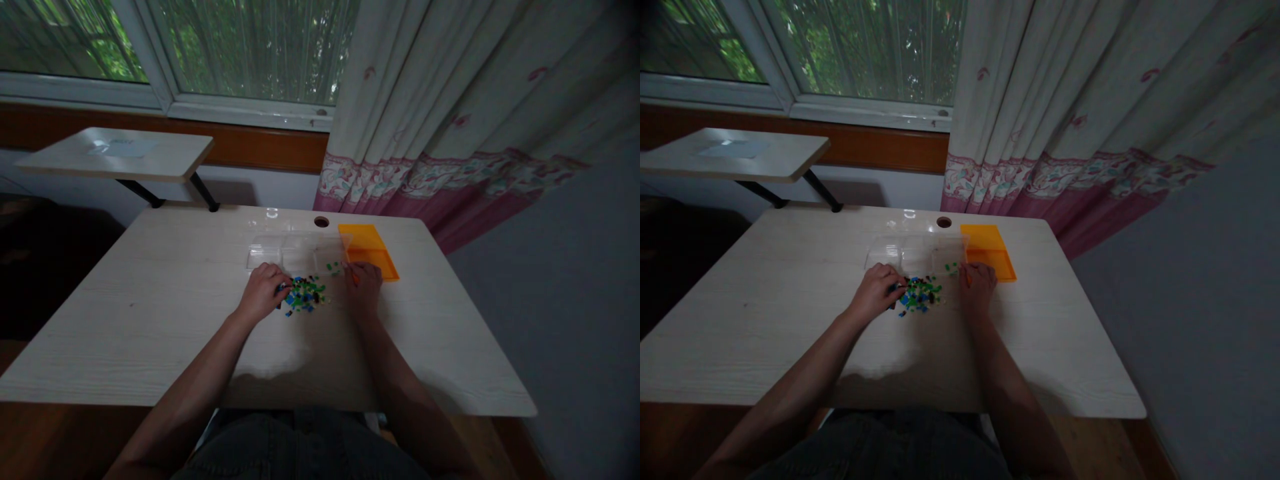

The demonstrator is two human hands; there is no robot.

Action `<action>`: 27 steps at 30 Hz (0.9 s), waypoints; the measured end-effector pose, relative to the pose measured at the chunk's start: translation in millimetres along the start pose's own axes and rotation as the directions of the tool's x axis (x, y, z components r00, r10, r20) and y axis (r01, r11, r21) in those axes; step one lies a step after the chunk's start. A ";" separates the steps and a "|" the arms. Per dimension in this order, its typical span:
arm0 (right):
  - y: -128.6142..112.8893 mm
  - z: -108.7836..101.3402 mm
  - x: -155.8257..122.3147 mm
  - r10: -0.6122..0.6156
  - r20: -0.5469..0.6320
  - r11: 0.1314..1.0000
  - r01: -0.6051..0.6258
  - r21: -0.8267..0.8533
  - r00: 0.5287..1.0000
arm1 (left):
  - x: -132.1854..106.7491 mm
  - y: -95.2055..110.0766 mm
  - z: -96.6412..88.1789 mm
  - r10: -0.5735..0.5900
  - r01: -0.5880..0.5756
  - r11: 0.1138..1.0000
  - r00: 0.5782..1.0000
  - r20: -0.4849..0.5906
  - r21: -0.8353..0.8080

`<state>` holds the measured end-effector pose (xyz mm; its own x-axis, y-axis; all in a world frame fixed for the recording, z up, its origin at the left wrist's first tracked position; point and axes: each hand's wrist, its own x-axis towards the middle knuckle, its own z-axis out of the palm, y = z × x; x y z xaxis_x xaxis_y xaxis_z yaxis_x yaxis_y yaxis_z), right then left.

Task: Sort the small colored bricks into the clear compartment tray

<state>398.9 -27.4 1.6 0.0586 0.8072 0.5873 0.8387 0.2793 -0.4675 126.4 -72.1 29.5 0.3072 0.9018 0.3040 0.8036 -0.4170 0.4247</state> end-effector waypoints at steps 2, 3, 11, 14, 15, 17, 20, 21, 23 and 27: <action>-0.8 -0.4 0.2 0.005 0.002 1.000 -0.005 0.007 1.000 | -0.2 2.1 0.8 0.009 -0.009 1.000 0.999 0.035 0.008; -0.9 -0.5 0.3 0.004 0.003 1.000 -0.004 0.009 1.000 | -0.3 3.0 1.2 0.011 -0.012 1.000 0.999 0.047 0.012; 0.4 0.5 -1.2 -0.005 0.018 0.999 0.005 0.039 1.000 | -1.5 3.7 4.3 0.002 -0.003 1.000 0.998 0.061 0.014; -1.3 -0.6 -1.3 -0.002 0.019 0.999 0.001 0.043 1.000 | -2.4 2.8 6.9 -0.001 0.000 1.000 0.998 0.061 0.013; -1.8 -1.0 -1.1 -0.002 0.021 0.999 0.001 0.044 1.000 | -2.7 2.7 7.7 -0.003 0.002 1.000 0.998 0.063 0.014; -2.8 -1.5 -0.7 -0.008 0.024 0.999 0.007 0.047 1.000 | -3.1 2.8 9.0 -0.006 0.005 1.000 0.998 0.067 0.023; -3.7 -1.6 -0.3 -0.025 0.031 0.998 0.023 0.053 0.999 | -3.6 3.6 10.0 -0.013 0.012 1.000 0.998 0.069 0.025; -4.2 -1.5 -0.3 -0.030 0.036 0.998 0.028 0.055 0.999 | -3.6 4.0 10.1 -0.015 0.014 1.000 0.998 0.067 0.022; -5.8 -1.7 -0.7 -0.043 0.049 0.997 0.039 0.061 0.998 | -3.6 4.8 10.1 -0.016 0.015 1.000 0.998 0.061 0.014; -13.7 -3.6 -3.2 -0.096 0.080 0.990 0.087 0.108 0.992 | -2.8 5.3 10.1 -0.002 0.002 1.000 0.999 0.035 -0.010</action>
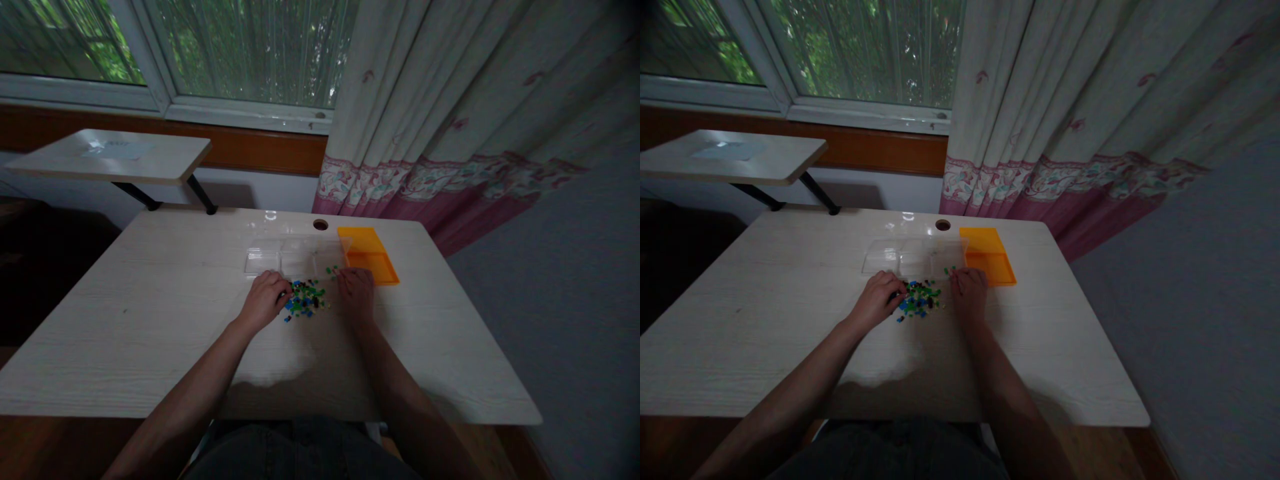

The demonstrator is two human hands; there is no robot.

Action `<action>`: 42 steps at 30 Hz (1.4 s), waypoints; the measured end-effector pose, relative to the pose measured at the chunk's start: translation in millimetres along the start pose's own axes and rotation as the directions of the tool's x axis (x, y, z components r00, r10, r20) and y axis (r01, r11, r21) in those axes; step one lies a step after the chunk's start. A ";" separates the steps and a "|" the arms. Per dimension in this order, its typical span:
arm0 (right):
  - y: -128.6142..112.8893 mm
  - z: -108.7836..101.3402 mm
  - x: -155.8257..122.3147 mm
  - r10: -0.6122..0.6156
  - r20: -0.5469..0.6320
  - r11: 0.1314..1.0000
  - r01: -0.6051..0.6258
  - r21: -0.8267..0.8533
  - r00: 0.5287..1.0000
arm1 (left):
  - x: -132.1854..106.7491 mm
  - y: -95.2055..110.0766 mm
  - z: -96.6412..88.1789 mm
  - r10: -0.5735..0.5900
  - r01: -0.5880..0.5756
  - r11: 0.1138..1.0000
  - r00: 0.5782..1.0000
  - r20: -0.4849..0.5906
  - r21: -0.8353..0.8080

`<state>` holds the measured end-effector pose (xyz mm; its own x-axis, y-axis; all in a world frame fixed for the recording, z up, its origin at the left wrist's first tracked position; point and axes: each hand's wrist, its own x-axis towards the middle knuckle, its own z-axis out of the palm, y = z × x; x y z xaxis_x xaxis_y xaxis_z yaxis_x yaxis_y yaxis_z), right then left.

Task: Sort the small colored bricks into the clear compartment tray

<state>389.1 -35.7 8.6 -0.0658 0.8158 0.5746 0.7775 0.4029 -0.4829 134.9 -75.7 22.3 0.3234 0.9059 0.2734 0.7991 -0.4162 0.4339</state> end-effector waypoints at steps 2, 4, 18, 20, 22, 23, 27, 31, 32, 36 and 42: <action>-6.4 -0.3 -1.6 -0.050 0.023 0.998 0.050 0.032 0.998 | 0.7 -0.1 0.1 0.001 -0.001 1.000 1.000 -0.018 -0.018; -13.4 0.3 -3.6 -0.125 0.068 0.990 0.121 0.068 0.990 | 1.6 0.0 0.1 -0.006 0.003 0.998 0.999 -0.049 -0.059; -42.6 14.7 -19.6 -0.304 0.179 0.952 0.292 0.091 0.936 | 7.3 7.5 17.0 -0.118 0.033 0.915 0.975 -0.188 -0.402; -42.8 14.6 -19.3 -0.306 0.145 0.951 0.296 0.085 0.941 | 7.4 7.6 19.6 -0.120 0.033 0.914 0.974 -0.192 -0.404; -43.0 14.2 -19.1 -0.308 0.130 0.951 0.300 0.081 0.942 | 7.3 7.9 20.8 -0.123 0.038 0.912 0.975 -0.185 -0.408; -43.3 14.0 -19.2 -0.307 0.132 0.951 0.299 0.077 0.943 | 7.3 8.5 20.8 -0.125 0.041 0.912 0.975 -0.182 -0.408; -46.2 12.6 -19.9 -0.323 0.143 0.946 0.316 0.074 0.936 | 7.1 12.8 16.8 -0.120 0.042 0.919 0.977 -0.177 -0.393; -46.1 11.7 -18.4 -0.325 0.130 0.945 0.316 0.086 0.937 | 7.2 15.7 9.4 -0.090 0.031 0.948 0.980 -0.175 -0.317; -44.1 11.4 -17.2 -0.304 0.128 0.952 0.294 0.088 0.944 | 7.2 15.2 7.4 -0.079 0.026 0.958 0.982 -0.174 -0.287; -27.4 8.1 -8.3 -0.120 0.052 0.992 0.117 0.054 0.991 | 6.9 8.8 0.9 -0.037 0.008 0.985 0.986 -0.163 -0.172; -1.7 0.6 2.7 0.106 -0.072 0.991 -0.111 -0.074 0.992 | 5.0 0.1 -2.0 0.052 -0.060 0.995 0.994 -0.095 -0.084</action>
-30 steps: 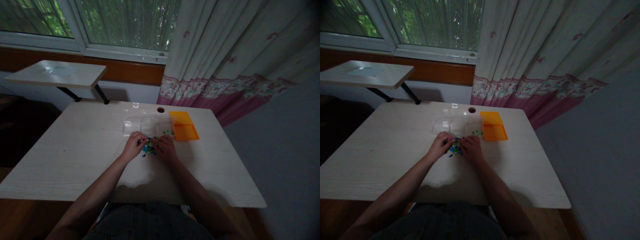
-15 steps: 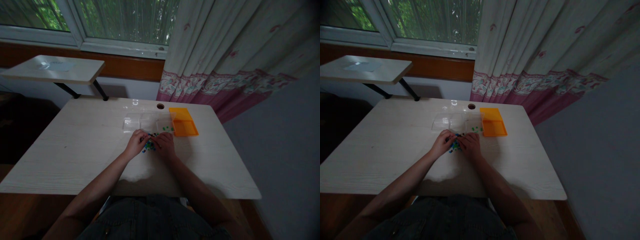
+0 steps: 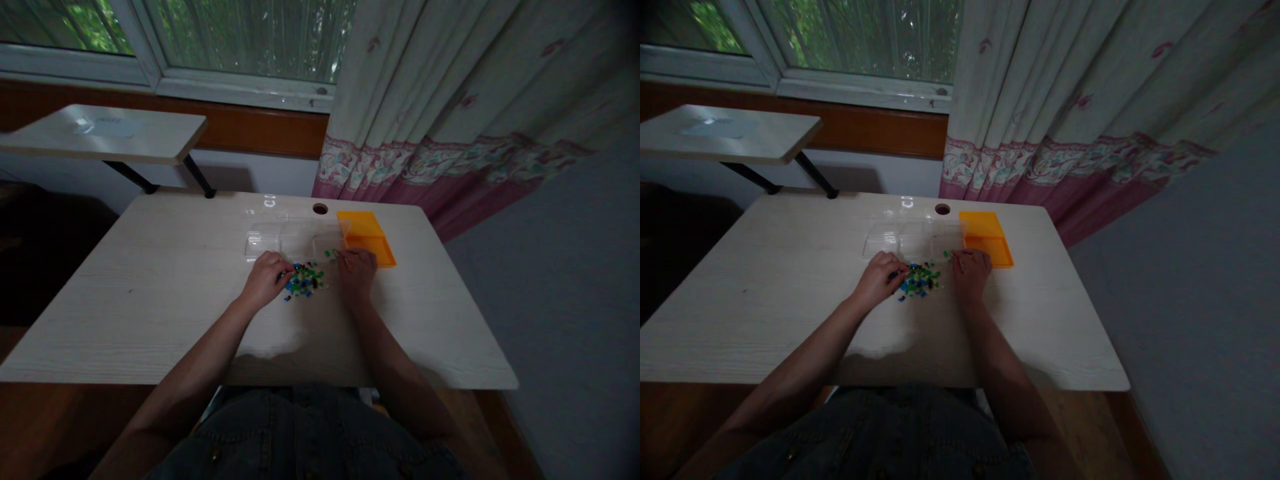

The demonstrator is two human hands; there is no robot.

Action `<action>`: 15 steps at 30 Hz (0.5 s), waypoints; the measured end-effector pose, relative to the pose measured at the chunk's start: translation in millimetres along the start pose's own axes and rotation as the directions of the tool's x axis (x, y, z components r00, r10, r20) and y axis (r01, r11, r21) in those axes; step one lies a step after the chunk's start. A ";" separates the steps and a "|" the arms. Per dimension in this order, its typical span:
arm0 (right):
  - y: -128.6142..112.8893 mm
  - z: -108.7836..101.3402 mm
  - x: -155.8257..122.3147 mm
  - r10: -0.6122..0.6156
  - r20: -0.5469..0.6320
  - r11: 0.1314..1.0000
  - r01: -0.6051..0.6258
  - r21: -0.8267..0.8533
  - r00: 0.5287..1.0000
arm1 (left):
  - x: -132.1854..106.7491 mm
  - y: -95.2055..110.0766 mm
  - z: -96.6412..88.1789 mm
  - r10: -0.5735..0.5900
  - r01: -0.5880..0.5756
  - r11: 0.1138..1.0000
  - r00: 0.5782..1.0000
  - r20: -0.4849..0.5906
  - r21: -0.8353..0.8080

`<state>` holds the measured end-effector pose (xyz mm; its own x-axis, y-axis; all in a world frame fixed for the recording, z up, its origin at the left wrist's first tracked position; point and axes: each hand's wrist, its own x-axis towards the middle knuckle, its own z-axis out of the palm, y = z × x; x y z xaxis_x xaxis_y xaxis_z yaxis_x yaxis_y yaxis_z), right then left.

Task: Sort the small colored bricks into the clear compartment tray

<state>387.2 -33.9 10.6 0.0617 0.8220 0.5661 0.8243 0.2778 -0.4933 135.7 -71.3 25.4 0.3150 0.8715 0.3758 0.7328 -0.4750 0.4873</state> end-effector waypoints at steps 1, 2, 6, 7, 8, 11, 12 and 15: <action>1.6 -0.2 0.6 0.014 -0.001 1.000 -0.014 -0.014 1.000 | -0.3 -0.4 0.0 0.011 -0.011 1.000 1.000 0.015 0.011; 2.6 -0.1 0.7 0.027 -0.001 0.999 -0.027 -0.025 1.000 | -0.6 -0.6 0.1 0.017 -0.018 1.000 1.000 0.026 0.021; 2.5 2.2 -1.0 0.035 0.033 0.999 -0.034 -0.031 0.999 | -1.7 -1.7 1.0 0.009 -0.011 0.999 0.999 0.040 0.041; 2.3 2.9 -1.4 0.030 0.041 0.999 -0.029 -0.026 0.999 | -1.9 -1.9 1.4 0.007 -0.009 0.999 0.999 0.043 0.043; 2.2 3.5 -1.7 0.024 0.046 0.999 -0.023 -0.022 0.999 | -2.2 -2.0 1.7 0.007 -0.009 0.999 0.999 0.052 0.045; 2.5 4.7 -1.9 0.016 0.041 1.000 -0.015 -0.015 0.999 | -3.0 -1.3 2.6 0.005 -0.010 0.998 0.996 0.084 0.063; 2.7 4.8 -1.9 0.015 0.037 1.000 -0.014 -0.015 0.999 | -3.2 -0.7 2.7 0.002 -0.008 0.997 0.996 0.092 0.072; 2.9 4.7 -2.0 0.001 0.040 1.000 -0.001 -0.017 0.999 | -3.7 1.0 2.7 -0.008 -0.003 0.994 0.994 0.107 0.110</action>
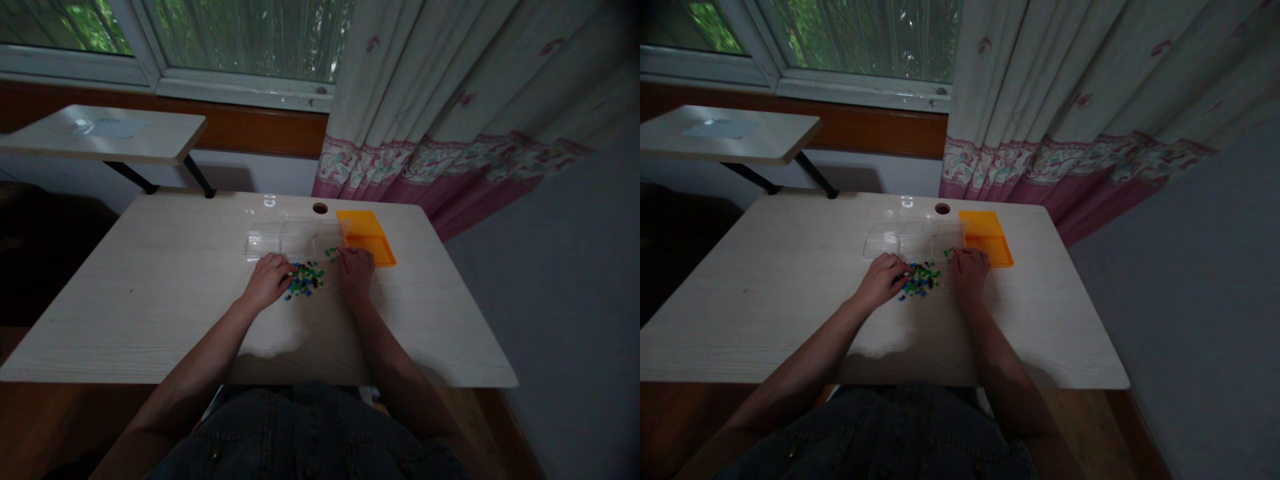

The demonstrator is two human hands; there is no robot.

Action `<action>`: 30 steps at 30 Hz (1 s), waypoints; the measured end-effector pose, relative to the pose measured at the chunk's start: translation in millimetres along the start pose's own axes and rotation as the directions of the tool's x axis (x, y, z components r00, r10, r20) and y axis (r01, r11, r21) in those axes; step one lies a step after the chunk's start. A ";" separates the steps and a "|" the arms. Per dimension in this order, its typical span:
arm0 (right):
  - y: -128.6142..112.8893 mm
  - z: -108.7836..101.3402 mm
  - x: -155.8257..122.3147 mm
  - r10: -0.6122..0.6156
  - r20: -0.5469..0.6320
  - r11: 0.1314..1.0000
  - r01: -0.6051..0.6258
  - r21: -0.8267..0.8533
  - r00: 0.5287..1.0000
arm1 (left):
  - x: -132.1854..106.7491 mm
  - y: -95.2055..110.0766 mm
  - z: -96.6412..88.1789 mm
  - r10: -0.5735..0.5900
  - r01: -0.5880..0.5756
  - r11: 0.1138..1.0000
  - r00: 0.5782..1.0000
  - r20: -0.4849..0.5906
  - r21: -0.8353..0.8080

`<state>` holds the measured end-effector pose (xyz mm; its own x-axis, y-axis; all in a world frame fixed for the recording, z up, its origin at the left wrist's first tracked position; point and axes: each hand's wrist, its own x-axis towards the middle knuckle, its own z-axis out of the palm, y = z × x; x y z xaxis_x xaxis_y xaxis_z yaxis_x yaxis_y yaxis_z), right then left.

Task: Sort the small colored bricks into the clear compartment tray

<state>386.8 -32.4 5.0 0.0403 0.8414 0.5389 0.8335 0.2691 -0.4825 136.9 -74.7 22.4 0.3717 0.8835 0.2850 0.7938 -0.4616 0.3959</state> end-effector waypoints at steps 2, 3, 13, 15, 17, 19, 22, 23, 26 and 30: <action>-0.5 -0.4 -0.2 -0.015 0.005 1.000 0.015 -0.007 1.000 | -0.1 0.7 -0.4 -0.006 0.006 1.000 1.000 0.007 0.016; -0.8 -0.6 -0.2 -0.020 0.006 1.000 0.020 -0.009 1.000 | -0.1 1.0 -0.6 -0.010 0.010 1.000 1.000 0.006 0.021; -2.8 0.0 -0.8 -0.038 0.045 0.999 0.037 0.028 0.998 | 1.3 6.5 1.3 -0.057 0.055 0.996 0.998 0.014 0.068; -4.2 -0.1 -1.4 -0.041 0.045 0.998 0.039 0.043 0.998 | 1.2 6.6 2.8 -0.056 0.056 0.997 0.998 0.009 0.062; -5.7 -0.2 -1.9 -0.045 0.045 0.997 0.042 0.058 0.998 | 1.1 6.3 4.4 -0.054 0.053 0.997 0.999 0.003 0.055; -7.0 -0.1 -2.4 -0.053 0.046 0.997 0.049 0.066 0.998 | 1.3 5.9 5.9 -0.049 0.049 0.997 0.999 -0.004 0.052; -8.0 0.8 -3.1 -0.068 0.043 0.995 0.065 0.077 0.997 | 1.9 5.8 8.1 -0.048 0.048 0.997 0.999 -0.014 0.053; -8.2 1.2 -3.3 -0.074 0.040 0.994 0.071 0.079 0.996 | 2.1 5.7 8.9 -0.049 0.049 0.997 0.999 -0.018 0.052; -9.1 2.2 -4.2 -0.107 0.031 0.991 0.104 0.082 0.994 | 2.8 5.0 11.4 -0.049 0.050 0.998 0.998 -0.029 0.038; -13.4 2.4 -6.1 -0.156 0.017 0.982 0.153 0.109 0.988 | 4.1 5.1 11.5 -0.052 0.049 0.998 0.994 -0.093 -0.029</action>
<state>374.1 -40.0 6.5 -0.0991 0.7970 0.5958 0.7648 0.4441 -0.4669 148.0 -72.5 15.5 0.2840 0.8950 0.3438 0.7967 -0.4198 0.4347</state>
